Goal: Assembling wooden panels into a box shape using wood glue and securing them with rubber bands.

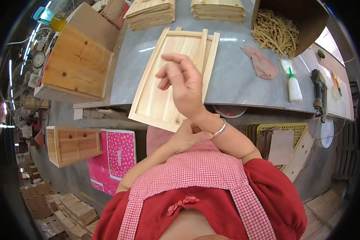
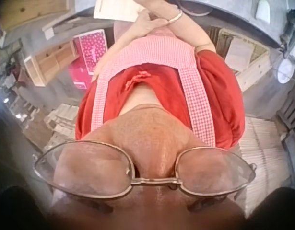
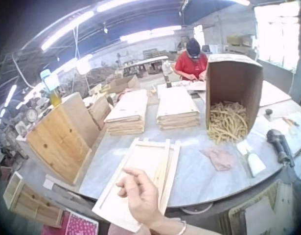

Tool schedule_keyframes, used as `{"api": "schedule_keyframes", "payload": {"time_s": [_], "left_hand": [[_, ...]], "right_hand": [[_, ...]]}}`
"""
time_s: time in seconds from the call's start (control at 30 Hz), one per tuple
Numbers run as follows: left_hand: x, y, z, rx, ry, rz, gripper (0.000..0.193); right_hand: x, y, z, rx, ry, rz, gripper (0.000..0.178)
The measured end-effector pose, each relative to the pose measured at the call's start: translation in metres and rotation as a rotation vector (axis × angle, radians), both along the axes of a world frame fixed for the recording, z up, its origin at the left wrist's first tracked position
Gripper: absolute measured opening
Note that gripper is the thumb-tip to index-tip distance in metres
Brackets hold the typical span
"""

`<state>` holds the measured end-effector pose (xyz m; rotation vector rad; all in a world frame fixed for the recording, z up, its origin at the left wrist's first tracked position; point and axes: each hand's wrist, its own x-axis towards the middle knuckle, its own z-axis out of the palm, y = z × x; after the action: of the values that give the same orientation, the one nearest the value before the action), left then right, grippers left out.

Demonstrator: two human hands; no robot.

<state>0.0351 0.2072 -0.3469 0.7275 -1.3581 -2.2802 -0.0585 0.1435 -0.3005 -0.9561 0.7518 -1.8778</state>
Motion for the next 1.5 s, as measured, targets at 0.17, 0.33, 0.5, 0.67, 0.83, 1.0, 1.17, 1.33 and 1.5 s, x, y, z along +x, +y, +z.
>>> {"api": "schedule_keyframes", "payload": {"time_s": [0.17,0.33,0.5,0.67,0.83,1.0,1.17,1.33,1.5], "left_hand": [[0.046,-0.007,-0.001,-0.974,-0.496,0.003,0.079],[0.097,-0.033,-0.041,-1.793,-1.012,-0.075,0.069],[0.089,-0.049,-0.057,-1.925,-0.837,0.128,0.047],[0.1,-0.049,0.009,-1.195,-0.649,0.709,0.035],[0.12,-0.07,0.029,0.151,0.174,1.164,0.06],[0.1,-0.056,-0.035,0.359,0.15,1.054,0.06],[0.089,-0.047,-0.066,0.436,0.069,1.031,0.06],[0.082,-0.037,-0.064,0.515,-0.043,1.046,0.056],[0.086,-0.022,-0.065,0.498,0.002,0.909,0.056]], "right_hand": [[-0.016,-0.017,-0.02,-0.094,0.28,-0.062,0.022],[-0.072,-0.038,-0.061,0.189,0.213,-0.305,0.018],[-0.096,-0.02,-0.088,0.292,0.248,-0.357,0.018],[-0.126,-0.007,-0.083,0.253,0.301,-0.443,0.02],[-0.142,-0.011,-0.079,0.268,0.316,-0.504,0.02],[-0.15,-0.027,-0.09,0.287,0.344,-0.546,0.019],[-0.171,-0.071,-0.109,0.288,0.748,-0.61,0.024],[-0.179,-0.144,-0.119,0.141,1.384,-0.787,0.034],[-0.151,-0.168,-0.108,0.582,1.525,-0.422,0.039]]}}
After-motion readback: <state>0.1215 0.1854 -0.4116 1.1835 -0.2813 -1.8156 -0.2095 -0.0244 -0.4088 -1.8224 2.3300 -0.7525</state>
